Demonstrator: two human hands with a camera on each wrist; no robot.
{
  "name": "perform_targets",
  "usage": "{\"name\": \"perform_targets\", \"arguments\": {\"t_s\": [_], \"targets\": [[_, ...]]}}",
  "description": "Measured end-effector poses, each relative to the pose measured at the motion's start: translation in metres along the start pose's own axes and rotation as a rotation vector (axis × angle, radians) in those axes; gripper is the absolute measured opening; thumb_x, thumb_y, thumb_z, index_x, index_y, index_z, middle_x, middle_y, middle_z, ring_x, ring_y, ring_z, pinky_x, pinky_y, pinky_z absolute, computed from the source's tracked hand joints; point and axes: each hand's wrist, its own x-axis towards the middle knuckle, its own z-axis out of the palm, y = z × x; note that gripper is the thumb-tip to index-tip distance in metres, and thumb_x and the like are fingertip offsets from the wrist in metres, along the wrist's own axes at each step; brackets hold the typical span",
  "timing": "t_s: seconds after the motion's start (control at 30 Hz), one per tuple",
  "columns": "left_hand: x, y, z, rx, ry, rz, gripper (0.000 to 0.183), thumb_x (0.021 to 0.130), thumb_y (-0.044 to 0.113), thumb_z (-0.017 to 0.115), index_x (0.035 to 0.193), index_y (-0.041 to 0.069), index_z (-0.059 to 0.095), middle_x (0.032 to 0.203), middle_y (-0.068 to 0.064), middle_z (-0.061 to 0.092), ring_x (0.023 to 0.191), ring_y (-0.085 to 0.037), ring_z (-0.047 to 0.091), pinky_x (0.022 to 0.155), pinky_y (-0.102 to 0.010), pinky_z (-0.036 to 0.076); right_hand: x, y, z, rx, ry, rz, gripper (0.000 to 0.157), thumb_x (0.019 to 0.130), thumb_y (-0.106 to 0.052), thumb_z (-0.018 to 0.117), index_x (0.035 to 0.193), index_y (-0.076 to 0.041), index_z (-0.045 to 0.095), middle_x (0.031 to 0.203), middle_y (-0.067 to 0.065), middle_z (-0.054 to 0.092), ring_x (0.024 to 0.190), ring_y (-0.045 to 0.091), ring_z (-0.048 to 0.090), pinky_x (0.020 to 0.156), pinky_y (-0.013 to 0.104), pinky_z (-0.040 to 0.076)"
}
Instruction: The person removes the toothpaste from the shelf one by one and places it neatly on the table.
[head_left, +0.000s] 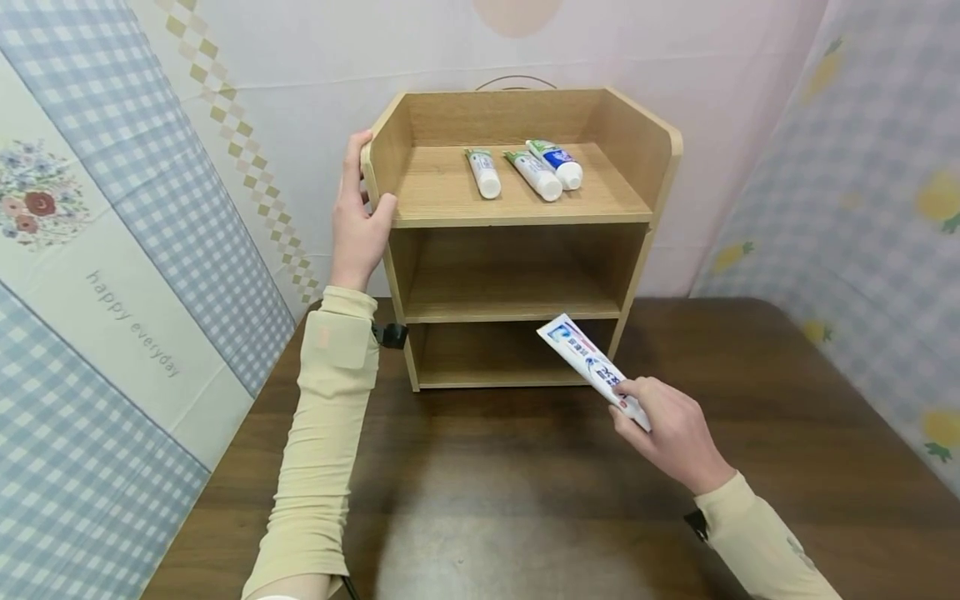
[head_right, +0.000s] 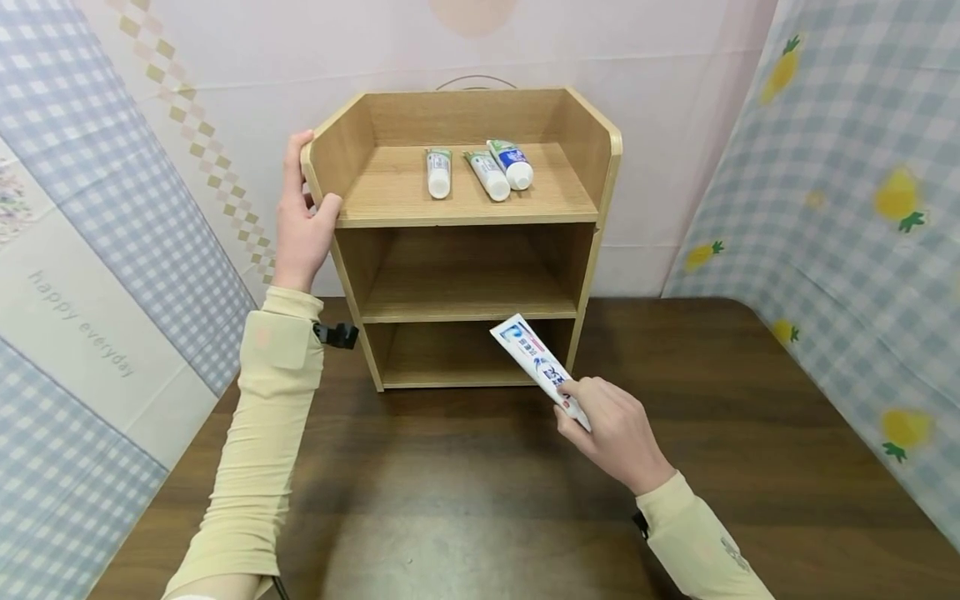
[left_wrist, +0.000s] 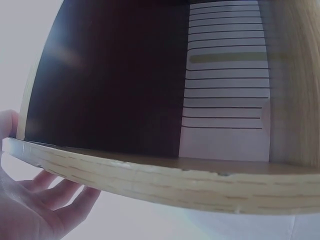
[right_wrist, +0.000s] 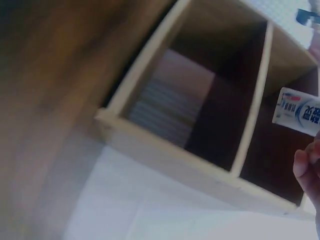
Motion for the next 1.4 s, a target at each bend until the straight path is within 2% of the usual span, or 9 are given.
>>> {"name": "perform_targets", "arguments": {"t_s": [0.23,0.47,0.57,0.83,0.93,1.1,1.2,1.3,1.4], "targets": [[-0.001,0.000,0.000,0.018,0.010,0.010,0.069,0.085,0.004,0.043,0.146,0.034,0.036,0.138,-0.004,0.047,0.099,-0.022,0.055,0.076,-0.031,0.050,-0.027,0.009,-0.007,-0.020,-0.088,-0.028,0.036,0.096,-0.036,0.045,0.087,-0.007,0.065,0.071,-0.004,0.057,0.060,0.008,0.047,0.055,0.023,0.039],[-0.001,0.002,-0.001,0.016,0.008,0.017,0.068,0.084,0.003,0.043,0.146,0.031,0.037,0.140,-0.003,0.046,0.098,-0.021,0.054,0.074,-0.029,0.049,-0.046,0.015,-0.015,-0.057,-0.203,-0.019,0.039,0.098,-0.039,0.041,0.089,-0.009,0.063,0.072,-0.005,0.059,0.062,0.009,0.052,0.057,0.027,0.043],[-0.001,0.002,-0.001,0.019,0.005,0.017,0.068,0.084,0.003,0.043,0.146,0.030,0.036,0.141,-0.003,0.045,0.099,-0.021,0.053,0.074,-0.029,0.049,-0.051,0.018,-0.017,-0.085,-0.233,0.003,0.040,0.098,-0.040,0.039,0.089,-0.010,0.063,0.071,-0.006,0.061,0.059,0.008,0.051,0.054,0.027,0.043],[0.001,0.000,0.001,0.015,0.015,0.005,0.070,0.083,0.003,0.043,0.146,0.033,0.036,0.137,-0.003,0.048,0.098,-0.021,0.054,0.075,-0.029,0.050,-0.052,0.024,-0.024,-0.167,-0.268,0.038,0.039,0.098,-0.042,0.034,0.088,-0.014,0.060,0.059,-0.008,0.050,0.049,0.004,0.038,0.043,0.024,0.033],[0.001,-0.001,0.001,0.022,0.017,0.004,0.070,0.083,0.003,0.042,0.146,0.033,0.037,0.138,-0.002,0.047,0.100,-0.020,0.054,0.077,-0.030,0.051,-0.052,0.029,-0.026,-0.208,-0.295,0.085,0.036,0.097,-0.041,0.035,0.089,-0.014,0.058,0.059,-0.006,0.054,0.047,0.005,0.039,0.041,0.023,0.029],[0.001,-0.001,0.001,0.036,0.015,0.009,0.070,0.083,0.003,0.043,0.146,0.032,0.037,0.141,-0.001,0.044,0.102,-0.019,0.053,0.079,-0.032,0.051,-0.051,0.041,-0.030,-0.248,-0.384,0.214,0.017,0.087,-0.030,0.055,0.095,-0.015,0.056,0.059,-0.003,0.058,0.047,0.005,0.038,0.041,0.023,0.025],[0.001,0.000,0.001,0.039,0.015,0.009,0.070,0.083,0.003,0.043,0.146,0.032,0.036,0.142,0.000,0.043,0.102,-0.019,0.053,0.079,-0.031,0.051,-0.049,0.048,-0.029,-0.261,-0.451,0.310,0.021,0.080,-0.023,0.063,0.097,-0.015,0.054,0.053,-0.004,0.051,0.046,0.006,0.035,0.041,0.025,0.024],[0.001,0.000,0.001,0.042,0.019,0.007,0.070,0.083,0.003,0.043,0.146,0.031,0.036,0.142,-0.001,0.043,0.102,-0.019,0.052,0.079,-0.031,0.051,-0.048,0.053,-0.027,-0.257,-0.542,0.400,0.022,0.082,-0.021,0.063,0.100,-0.014,0.052,0.049,-0.007,0.042,0.044,0.008,0.032,0.041,0.026,0.024],[0.001,0.000,0.001,0.044,0.019,0.005,0.070,0.083,0.003,0.044,0.146,0.032,0.036,0.141,-0.001,0.043,0.101,-0.019,0.053,0.080,-0.031,0.052,-0.049,0.056,-0.026,-0.237,-0.645,0.473,0.023,0.084,-0.023,0.062,0.101,-0.012,0.051,0.049,-0.007,0.043,0.043,0.009,0.034,0.041,0.027,0.026]]}}
